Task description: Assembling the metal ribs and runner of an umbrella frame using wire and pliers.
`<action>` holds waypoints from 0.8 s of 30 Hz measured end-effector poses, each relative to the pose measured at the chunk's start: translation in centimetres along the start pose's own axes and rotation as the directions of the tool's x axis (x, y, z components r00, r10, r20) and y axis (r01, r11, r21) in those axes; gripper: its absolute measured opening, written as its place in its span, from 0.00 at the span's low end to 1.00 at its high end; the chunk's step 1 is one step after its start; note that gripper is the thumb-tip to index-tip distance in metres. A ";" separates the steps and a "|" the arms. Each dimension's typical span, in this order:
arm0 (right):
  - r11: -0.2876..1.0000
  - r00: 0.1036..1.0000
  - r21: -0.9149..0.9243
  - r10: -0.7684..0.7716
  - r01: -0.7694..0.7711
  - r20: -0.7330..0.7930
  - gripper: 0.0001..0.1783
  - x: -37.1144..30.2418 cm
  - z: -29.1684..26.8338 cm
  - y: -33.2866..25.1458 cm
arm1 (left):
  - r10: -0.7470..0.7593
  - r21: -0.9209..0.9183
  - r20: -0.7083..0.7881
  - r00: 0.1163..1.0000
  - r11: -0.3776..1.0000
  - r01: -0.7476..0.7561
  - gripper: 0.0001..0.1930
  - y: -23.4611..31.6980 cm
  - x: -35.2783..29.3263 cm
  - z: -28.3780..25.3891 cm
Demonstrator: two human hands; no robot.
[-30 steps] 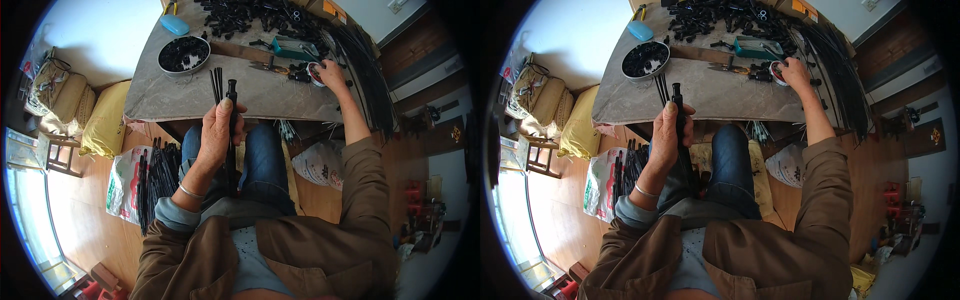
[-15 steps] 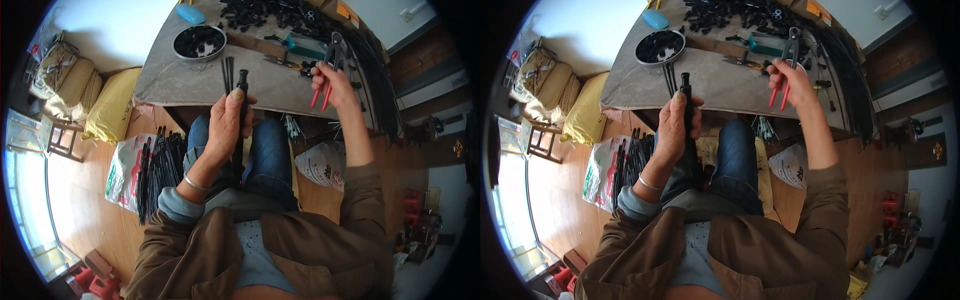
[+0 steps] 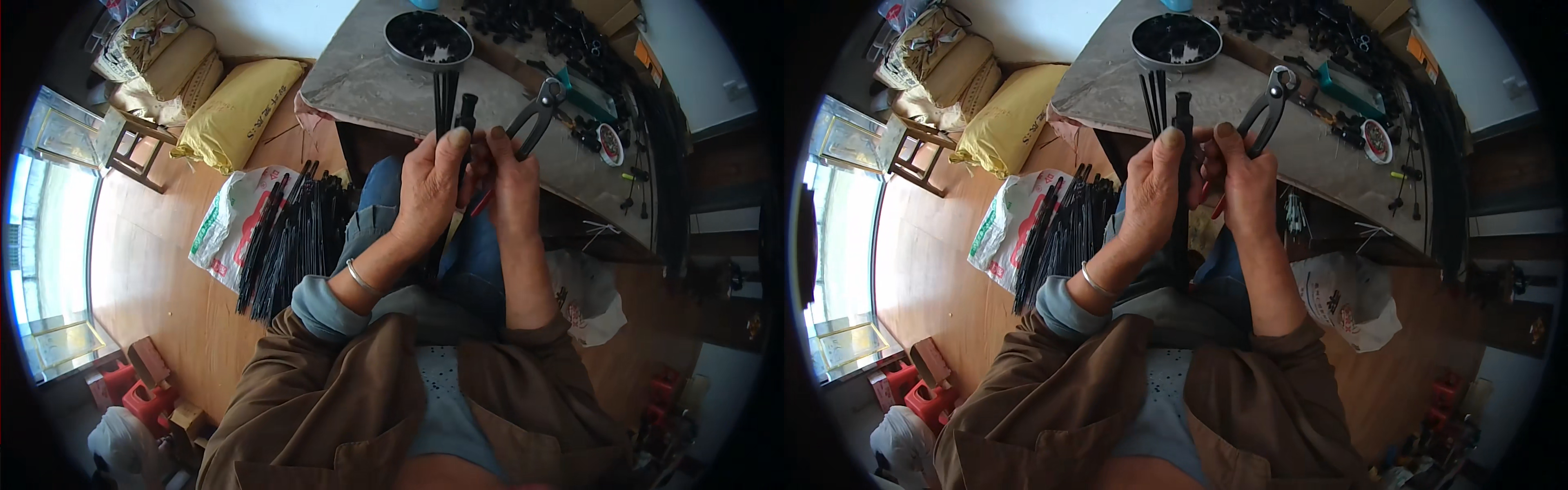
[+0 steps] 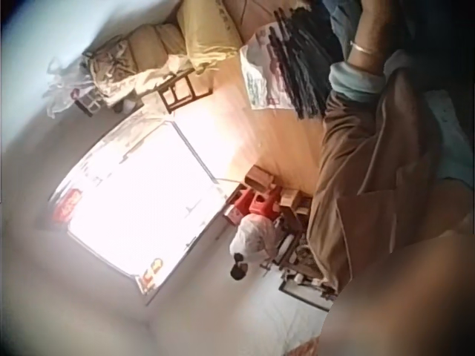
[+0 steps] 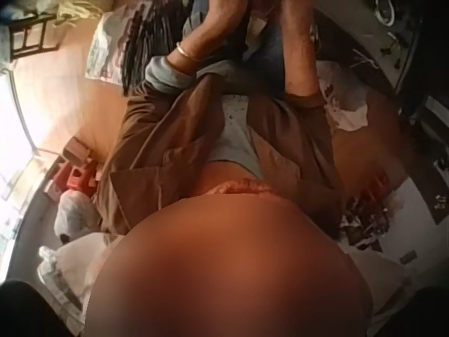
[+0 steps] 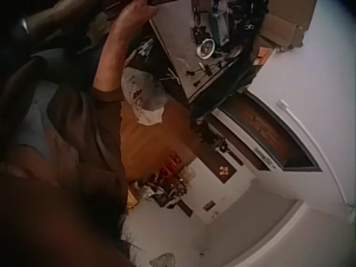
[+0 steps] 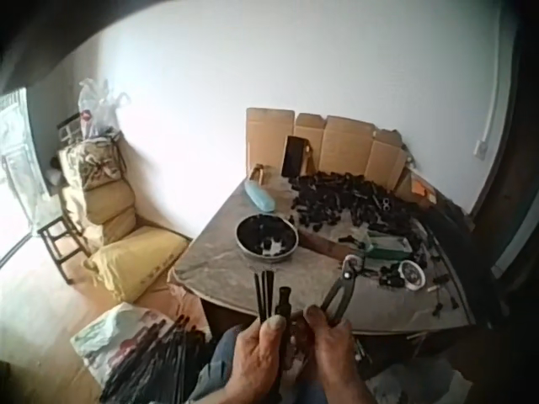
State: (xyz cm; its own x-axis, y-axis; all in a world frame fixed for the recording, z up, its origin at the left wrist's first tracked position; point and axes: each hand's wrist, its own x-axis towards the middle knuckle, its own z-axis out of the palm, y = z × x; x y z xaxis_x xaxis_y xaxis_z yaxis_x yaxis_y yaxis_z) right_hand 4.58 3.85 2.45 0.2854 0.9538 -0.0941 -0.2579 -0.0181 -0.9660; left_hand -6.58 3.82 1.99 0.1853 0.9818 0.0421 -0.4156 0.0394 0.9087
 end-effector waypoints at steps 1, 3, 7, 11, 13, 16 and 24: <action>1.000 1.000 0.003 0.002 -0.002 -0.016 0.17 0.0 0.4 -0.2 | 0.019 0.023 -0.009 1.000 1.000 -0.019 0.30 0.1 -0.2 0.1; 0.996 0.998 -0.067 -0.055 0.054 -0.014 0.16 0.2 0.6 0.0 | 0.054 0.095 0.001 0.999 0.994 -0.054 0.29 0.2 -0.7 -0.1; 0.912 0.945 -0.304 -0.315 0.277 -0.084 0.14 1.2 1.4 0.5 | 0.015 0.056 0.024 1.000 0.998 -0.016 0.29 0.8 -0.8 -0.2; 0.728 0.855 -0.519 -0.518 0.447 0.010 0.13 0.5 2.2 -0.3 | -0.007 0.030 0.053 0.999 1.000 0.005 0.29 0.6 -0.9 -0.9; 0.703 0.880 -0.563 -0.466 0.435 0.098 0.13 0.2 2.2 -0.5 | -0.027 0.006 0.044 0.999 1.000 0.027 0.30 0.5 -0.6 -1.5; 0.841 0.961 -0.469 -0.270 0.268 0.064 0.12 0.2 2.2 -1.3 | -0.049 0.017 0.061 0.997 0.999 0.048 0.33 0.3 0.0 -2.4; 0.977 0.971 -0.212 0.038 0.014 0.237 0.13 -0.3 0.6 -0.3 | -0.032 -0.103 0.089 0.996 0.994 0.041 0.36 -0.3 1.4 -3.7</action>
State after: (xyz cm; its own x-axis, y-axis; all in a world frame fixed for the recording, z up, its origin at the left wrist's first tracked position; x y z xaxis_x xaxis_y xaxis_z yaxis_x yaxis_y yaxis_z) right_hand 3.99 3.76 2.95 0.0482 0.9963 -0.0705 -0.0527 -0.0680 -0.9963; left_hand -9.50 5.90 0.26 0.2766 0.9597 0.0501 -0.4971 0.0983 0.8621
